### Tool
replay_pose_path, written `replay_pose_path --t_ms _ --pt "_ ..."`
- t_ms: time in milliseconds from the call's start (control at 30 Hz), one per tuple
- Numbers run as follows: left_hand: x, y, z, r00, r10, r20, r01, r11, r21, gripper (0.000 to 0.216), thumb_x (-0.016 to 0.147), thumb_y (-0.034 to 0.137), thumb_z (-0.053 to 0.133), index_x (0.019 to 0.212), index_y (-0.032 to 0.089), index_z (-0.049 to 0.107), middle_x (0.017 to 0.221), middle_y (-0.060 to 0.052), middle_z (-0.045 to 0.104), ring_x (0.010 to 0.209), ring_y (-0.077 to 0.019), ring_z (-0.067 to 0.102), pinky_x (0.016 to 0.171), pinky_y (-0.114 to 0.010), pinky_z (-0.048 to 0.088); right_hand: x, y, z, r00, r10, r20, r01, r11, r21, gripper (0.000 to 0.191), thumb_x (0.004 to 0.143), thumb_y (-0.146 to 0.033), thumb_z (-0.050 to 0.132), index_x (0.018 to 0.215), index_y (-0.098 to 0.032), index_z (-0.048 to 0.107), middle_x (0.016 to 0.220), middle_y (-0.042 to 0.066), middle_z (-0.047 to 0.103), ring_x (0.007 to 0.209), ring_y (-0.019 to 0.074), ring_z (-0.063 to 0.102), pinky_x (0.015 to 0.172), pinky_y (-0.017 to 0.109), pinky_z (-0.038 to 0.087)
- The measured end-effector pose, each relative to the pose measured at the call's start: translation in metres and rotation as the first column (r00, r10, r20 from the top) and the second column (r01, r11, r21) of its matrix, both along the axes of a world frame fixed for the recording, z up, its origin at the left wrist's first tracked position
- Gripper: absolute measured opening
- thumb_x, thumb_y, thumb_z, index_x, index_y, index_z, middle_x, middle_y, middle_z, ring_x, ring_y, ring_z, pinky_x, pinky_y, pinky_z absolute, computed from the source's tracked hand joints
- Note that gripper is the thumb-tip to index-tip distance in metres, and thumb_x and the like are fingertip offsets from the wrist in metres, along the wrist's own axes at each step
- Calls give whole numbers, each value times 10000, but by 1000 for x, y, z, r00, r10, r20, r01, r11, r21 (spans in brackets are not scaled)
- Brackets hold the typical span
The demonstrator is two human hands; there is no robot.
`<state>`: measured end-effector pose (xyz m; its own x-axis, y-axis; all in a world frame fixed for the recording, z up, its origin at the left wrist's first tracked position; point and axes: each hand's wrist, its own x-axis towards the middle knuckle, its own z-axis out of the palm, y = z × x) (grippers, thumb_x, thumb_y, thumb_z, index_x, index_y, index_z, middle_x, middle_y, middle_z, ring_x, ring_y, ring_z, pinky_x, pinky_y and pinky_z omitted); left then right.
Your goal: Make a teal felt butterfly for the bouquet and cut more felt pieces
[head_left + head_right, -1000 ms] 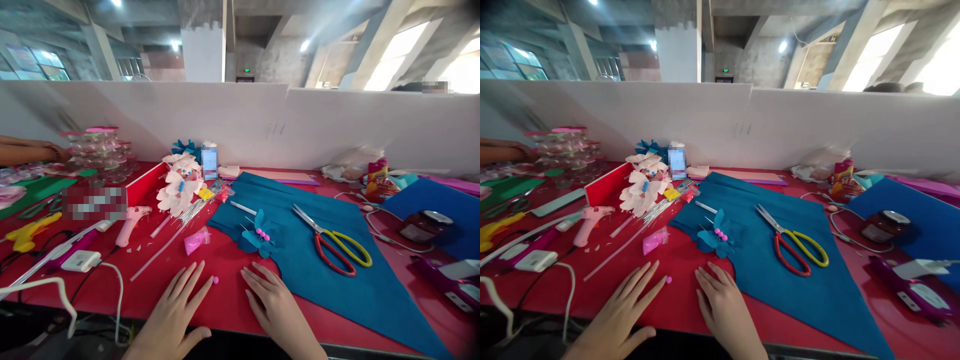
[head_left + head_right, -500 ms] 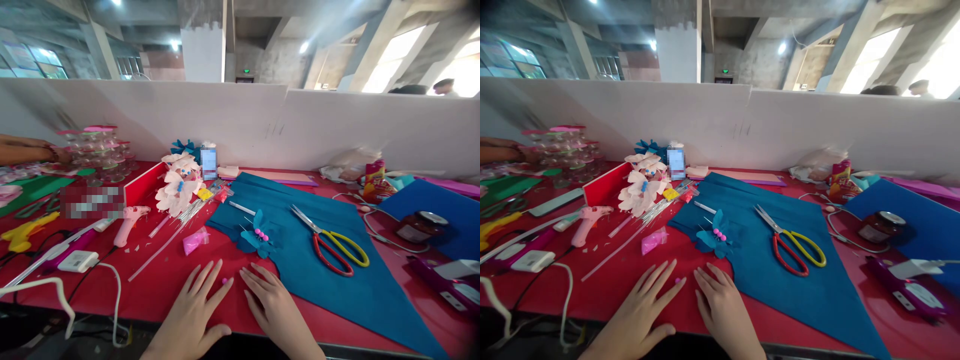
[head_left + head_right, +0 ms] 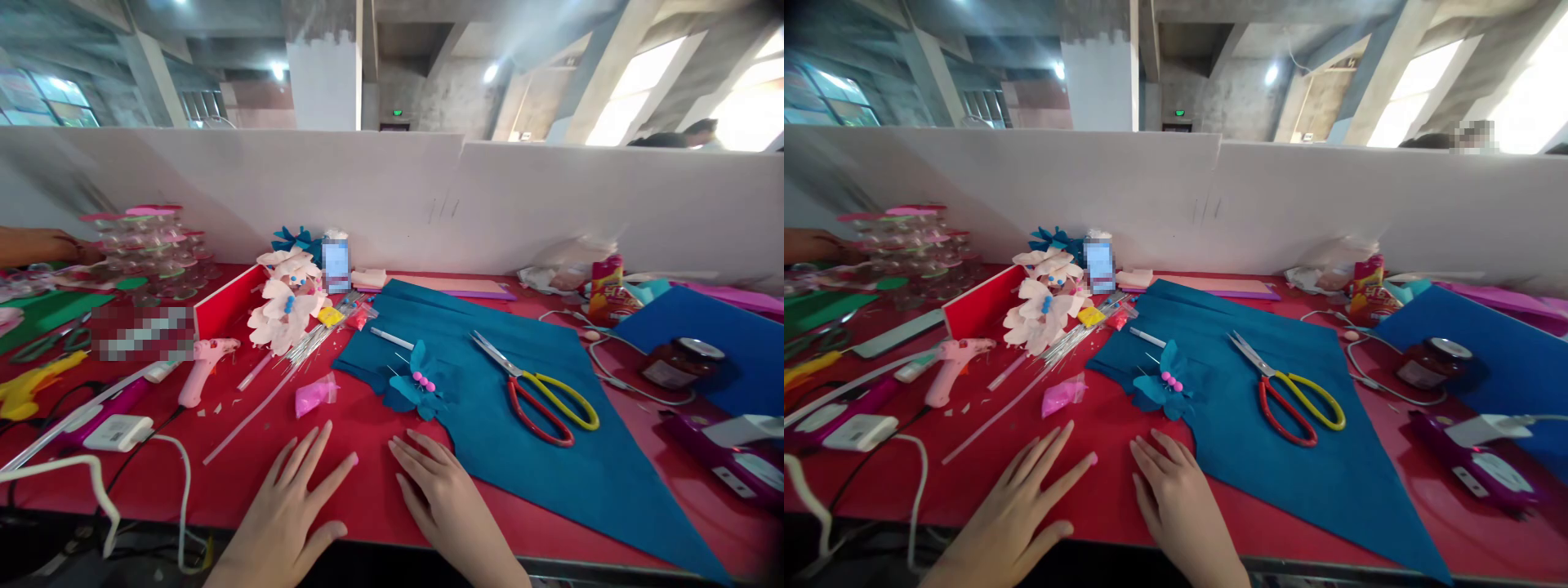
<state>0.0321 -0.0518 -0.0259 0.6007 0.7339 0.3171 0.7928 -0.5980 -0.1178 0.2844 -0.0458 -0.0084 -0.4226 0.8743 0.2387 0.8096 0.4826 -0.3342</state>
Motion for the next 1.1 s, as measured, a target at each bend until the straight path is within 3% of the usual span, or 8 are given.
replay_pose_path --t_ms 133,267,367,567,733,933,1033,1100 --pt "19 0 2 997 -74 -5 74 996 -48 593 930 472 417 1465 372 183 1532 -83 263 1319 -298 383 949 -436 465 1 0 -2 1000 6 2 -6 1000 1 423 895 -148 472 1307 -196 551 1292 46 589 1249 277 488 1010 461 471" --pt "32 15 7 993 65 94 -54 991 -120 552 940 458 404 1457 365 233 1554 -73 201 1356 -313 319 975 -467 443 1 0 -1 1000 9 26 -9 1000 -16 427 905 -162 459 1324 -195 534 1311 33 573 1265 277 470 1022 459 461" --pt "26 21 4 975 169 144 -147 977 -152 512 942 448 408 1436 360 306 1556 -67 194 1364 -316 301 983 -481 435 1 -1 0 999 8 35 -8 1000 -16 424 908 -167 459 1323 -202 536 1308 32 576 1257 279 478 1013 464 467" --pt "7 11 -10 965 215 147 -190 967 -167 518 940 438 418 1438 367 295 1557 -69 192 1349 -309 335 971 -479 448 1 -4 -2 999 32 -16 -31 998 54 388 908 -135 459 1268 -203 589 1240 45 630 1175 269 544 973 442 495" --pt "4 9 -19 955 244 170 -222 965 -142 552 929 444 431 1446 292 313 1538 -85 249 1318 -307 385 956 -442 468 3 -5 -3 992 96 -84 -86 989 122 308 917 -155 487 1157 -241 662 1119 28 694 1078 237 596 944 398 508" --pt "4 9 -19 945 248 214 -230 967 -105 528 918 435 450 1423 307 366 1525 -73 285 1312 -308 400 933 -426 491 -4 10 -9 974 -19 -226 53 988 143 256 933 -171 454 1034 -169 688 934 90 710 844 206 650 727 316 574" --pt "5 9 -18 941 253 224 -236 967 -99 513 921 424 448 1416 309 379 1516 -70 305 1315 -296 399 931 -418 496 -10 20 -20 986 -27 -165 62 976 210 254 917 -136 464 943 -162 716 907 87 724 829 217 670 715 335 584" --pt "5 9 -18 941 252 226 -238 967 -88 509 920 420 451 1411 303 389 1512 -74 313 1312 -295 403 925 -417 502 -12 21 -26 997 4 -79 20 954 298 306 914 -94 426 992 -149 717 969 89 731 901 242 679 776 383 585"
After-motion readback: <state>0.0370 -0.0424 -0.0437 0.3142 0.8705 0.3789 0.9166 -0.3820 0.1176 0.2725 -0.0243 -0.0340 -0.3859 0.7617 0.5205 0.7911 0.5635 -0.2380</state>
